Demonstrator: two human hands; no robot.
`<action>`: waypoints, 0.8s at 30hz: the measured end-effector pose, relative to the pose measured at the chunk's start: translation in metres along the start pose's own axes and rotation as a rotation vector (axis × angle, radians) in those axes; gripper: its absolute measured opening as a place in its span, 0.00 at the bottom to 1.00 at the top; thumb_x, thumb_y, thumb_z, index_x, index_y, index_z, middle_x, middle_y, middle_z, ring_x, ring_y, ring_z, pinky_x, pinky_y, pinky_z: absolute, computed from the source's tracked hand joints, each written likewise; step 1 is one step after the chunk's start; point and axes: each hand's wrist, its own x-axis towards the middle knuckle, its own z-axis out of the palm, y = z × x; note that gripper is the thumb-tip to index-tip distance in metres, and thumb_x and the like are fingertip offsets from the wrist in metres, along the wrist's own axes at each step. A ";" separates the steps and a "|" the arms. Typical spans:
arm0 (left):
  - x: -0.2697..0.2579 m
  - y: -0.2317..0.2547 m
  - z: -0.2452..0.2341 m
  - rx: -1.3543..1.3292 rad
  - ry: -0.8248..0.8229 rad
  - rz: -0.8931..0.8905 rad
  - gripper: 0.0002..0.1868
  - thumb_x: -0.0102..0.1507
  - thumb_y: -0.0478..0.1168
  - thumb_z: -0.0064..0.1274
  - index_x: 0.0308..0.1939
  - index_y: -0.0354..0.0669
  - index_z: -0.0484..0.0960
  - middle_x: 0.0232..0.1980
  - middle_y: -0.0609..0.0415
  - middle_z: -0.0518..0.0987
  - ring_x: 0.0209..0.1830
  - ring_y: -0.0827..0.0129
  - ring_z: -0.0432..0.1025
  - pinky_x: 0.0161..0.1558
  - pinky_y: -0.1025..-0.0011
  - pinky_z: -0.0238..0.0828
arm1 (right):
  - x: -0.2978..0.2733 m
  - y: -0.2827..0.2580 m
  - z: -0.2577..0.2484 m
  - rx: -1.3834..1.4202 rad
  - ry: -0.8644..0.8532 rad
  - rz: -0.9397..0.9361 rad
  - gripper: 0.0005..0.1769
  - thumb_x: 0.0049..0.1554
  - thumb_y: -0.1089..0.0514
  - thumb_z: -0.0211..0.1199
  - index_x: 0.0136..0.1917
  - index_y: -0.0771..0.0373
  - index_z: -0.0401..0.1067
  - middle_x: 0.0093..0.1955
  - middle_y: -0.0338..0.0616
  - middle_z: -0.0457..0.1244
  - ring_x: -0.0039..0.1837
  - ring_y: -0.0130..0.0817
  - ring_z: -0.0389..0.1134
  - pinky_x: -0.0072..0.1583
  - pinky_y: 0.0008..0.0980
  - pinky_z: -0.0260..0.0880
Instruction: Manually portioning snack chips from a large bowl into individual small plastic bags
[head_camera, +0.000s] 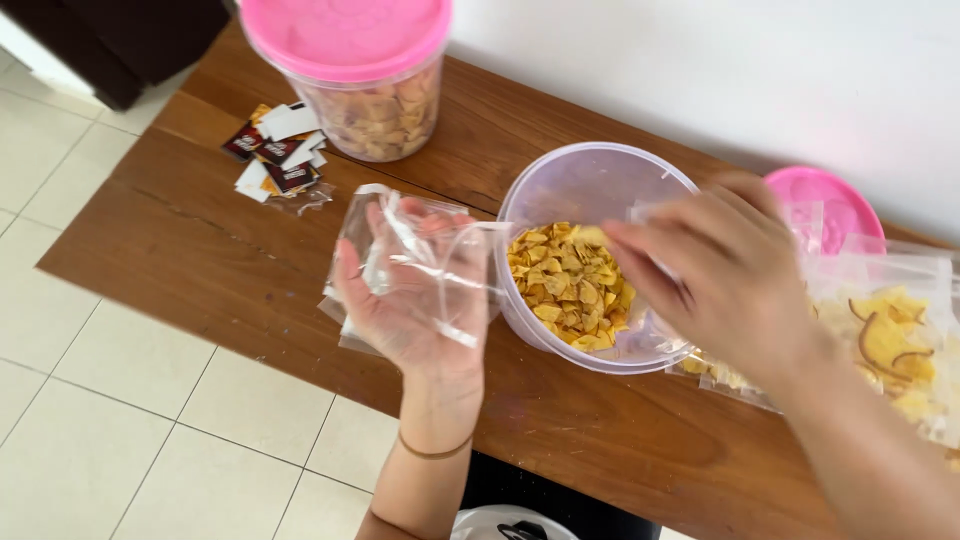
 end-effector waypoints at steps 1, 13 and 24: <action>-0.001 -0.003 0.006 -0.001 -0.014 0.016 0.18 0.67 0.49 0.57 0.54 0.42 0.84 0.49 0.49 0.84 0.46 0.64 0.78 0.59 0.63 0.74 | -0.005 -0.006 -0.002 0.004 0.008 -0.020 0.07 0.61 0.60 0.77 0.48 0.60 0.79 0.45 0.41 0.69 0.44 0.33 0.66 0.57 0.41 0.66; -0.034 -0.037 0.038 -0.029 0.357 0.037 0.17 0.60 0.53 0.60 0.49 0.55 0.79 0.43 0.52 0.79 0.35 0.65 0.74 0.49 0.56 0.74 | 0.028 -0.072 -0.030 -0.677 0.133 -0.444 0.07 0.65 0.54 0.69 0.45 0.52 0.74 0.39 0.28 0.61 0.37 0.24 0.55 0.48 0.25 0.49; -0.021 0.007 0.019 0.015 0.380 0.087 0.19 0.55 0.48 0.63 0.41 0.39 0.78 0.41 0.45 0.79 0.37 0.59 0.74 0.47 0.57 0.77 | 0.010 0.025 0.034 0.144 -0.701 0.358 0.08 0.61 0.60 0.63 0.48 0.57 0.83 0.44 0.38 0.70 0.46 0.38 0.72 0.50 0.42 0.71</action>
